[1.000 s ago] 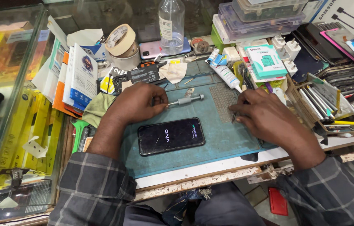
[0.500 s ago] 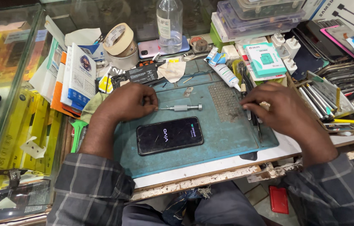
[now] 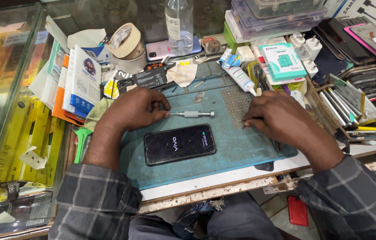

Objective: The person cleans a black smartphone on a cluttered workbench. They first wipe the screen with a cloth, then use a purple toothbrush to scrub the edges and ports of the device. The person also handles a screwdriver and a small metal piece during the process.

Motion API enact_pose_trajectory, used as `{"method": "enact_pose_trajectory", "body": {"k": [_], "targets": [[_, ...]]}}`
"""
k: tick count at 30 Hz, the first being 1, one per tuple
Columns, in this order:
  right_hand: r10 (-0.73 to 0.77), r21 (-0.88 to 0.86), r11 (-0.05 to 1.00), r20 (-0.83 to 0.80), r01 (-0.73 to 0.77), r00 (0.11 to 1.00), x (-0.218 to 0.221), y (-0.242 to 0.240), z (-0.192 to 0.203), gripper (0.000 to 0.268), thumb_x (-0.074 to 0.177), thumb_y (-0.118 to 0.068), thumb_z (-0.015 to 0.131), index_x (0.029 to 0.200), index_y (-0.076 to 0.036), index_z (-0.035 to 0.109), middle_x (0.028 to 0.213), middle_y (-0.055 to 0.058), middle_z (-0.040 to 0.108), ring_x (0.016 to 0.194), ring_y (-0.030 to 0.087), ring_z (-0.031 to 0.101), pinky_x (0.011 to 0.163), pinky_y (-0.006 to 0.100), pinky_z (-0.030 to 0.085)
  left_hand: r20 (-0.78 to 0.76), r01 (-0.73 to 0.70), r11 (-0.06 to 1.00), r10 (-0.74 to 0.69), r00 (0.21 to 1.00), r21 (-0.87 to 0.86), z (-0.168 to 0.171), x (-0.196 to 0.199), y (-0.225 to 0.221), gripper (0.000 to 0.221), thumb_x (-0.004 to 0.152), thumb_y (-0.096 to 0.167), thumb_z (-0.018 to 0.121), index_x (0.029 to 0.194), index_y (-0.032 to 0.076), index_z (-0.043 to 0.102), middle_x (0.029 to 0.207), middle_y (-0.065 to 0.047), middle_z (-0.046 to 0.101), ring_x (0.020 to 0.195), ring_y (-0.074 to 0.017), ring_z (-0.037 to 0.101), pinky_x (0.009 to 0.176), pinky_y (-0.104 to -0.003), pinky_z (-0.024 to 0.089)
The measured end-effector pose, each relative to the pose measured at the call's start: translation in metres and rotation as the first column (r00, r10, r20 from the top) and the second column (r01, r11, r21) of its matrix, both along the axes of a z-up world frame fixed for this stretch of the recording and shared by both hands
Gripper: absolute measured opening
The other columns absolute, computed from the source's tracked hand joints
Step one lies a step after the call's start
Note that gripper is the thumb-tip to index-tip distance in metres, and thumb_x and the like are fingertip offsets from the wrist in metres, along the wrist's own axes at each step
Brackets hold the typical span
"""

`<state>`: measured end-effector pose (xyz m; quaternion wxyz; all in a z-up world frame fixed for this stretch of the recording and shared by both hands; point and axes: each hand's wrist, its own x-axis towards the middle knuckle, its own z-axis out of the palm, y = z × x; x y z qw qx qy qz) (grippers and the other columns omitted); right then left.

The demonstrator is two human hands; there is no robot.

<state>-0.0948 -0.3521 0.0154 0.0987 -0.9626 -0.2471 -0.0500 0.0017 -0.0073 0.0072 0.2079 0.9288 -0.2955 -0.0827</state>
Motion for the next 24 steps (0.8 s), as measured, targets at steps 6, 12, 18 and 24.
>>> {"method": "enact_pose_trajectory", "body": {"k": [6, 12, 18, 24], "targets": [[-0.033, -0.009, 0.999, -0.083, 0.032, 0.996, 0.005, 0.0, -0.001, 0.013, 0.079, -0.022, 0.076, 0.084, -0.01, 0.078, 0.09, 0.007, 0.073, 0.094, 0.03, 0.068, 0.086, 0.045, 0.051, -0.005, 0.003, 1.0, -0.003, 1.0, 0.005, 0.001, -0.002, 0.0, 0.025, 0.075, 0.029, 0.081, 0.098, 0.018, 0.079, 0.078, -0.006, 0.074, 0.07, -0.0244, 0.071, 0.064, -0.04, 0.053], [-0.114, -0.109, 0.989, -0.125, 0.101, 0.985, 0.01, 0.004, -0.006, 0.016, 0.082, -0.024, 0.073, 0.086, -0.009, 0.075, 0.094, 0.008, 0.073, 0.094, 0.032, 0.068, 0.083, 0.046, 0.052, 0.006, 0.017, 1.0, -0.017, 1.0, -0.005, 0.002, -0.003, -0.001, 0.026, 0.075, 0.029, 0.081, 0.099, 0.018, 0.079, 0.08, -0.006, 0.074, 0.072, -0.0252, 0.071, 0.064, -0.041, 0.053], [-0.134, -0.179, 0.978, -0.136, 0.109, 0.982, 0.013, 0.014, -0.001, 0.013, 0.074, -0.019, 0.073, 0.083, -0.01, 0.07, 0.09, 0.011, 0.071, 0.093, 0.033, 0.068, 0.082, 0.047, 0.052, 0.007, 0.018, 1.0, -0.018, 1.0, -0.002, 0.003, -0.004, -0.001, 0.026, 0.076, 0.028, 0.081, 0.099, 0.019, 0.08, 0.078, -0.005, 0.074, 0.071, -0.0246, 0.07, 0.065, -0.04, 0.053], [-0.08, 0.028, 0.996, -0.166, 0.086, 0.983, 0.032, 0.028, 0.012, 0.013, 0.073, -0.015, 0.074, 0.081, -0.007, 0.066, 0.077, 0.011, 0.071, 0.073, 0.031, 0.07, 0.069, 0.044, 0.053, -0.058, 0.061, 0.998, -0.061, 0.996, 0.001, 0.002, -0.004, -0.004, 0.028, 0.075, 0.028, 0.082, 0.102, 0.019, 0.078, 0.07, -0.004, 0.07, 0.066, -0.0219, 0.069, 0.062, -0.039, 0.052]]}}
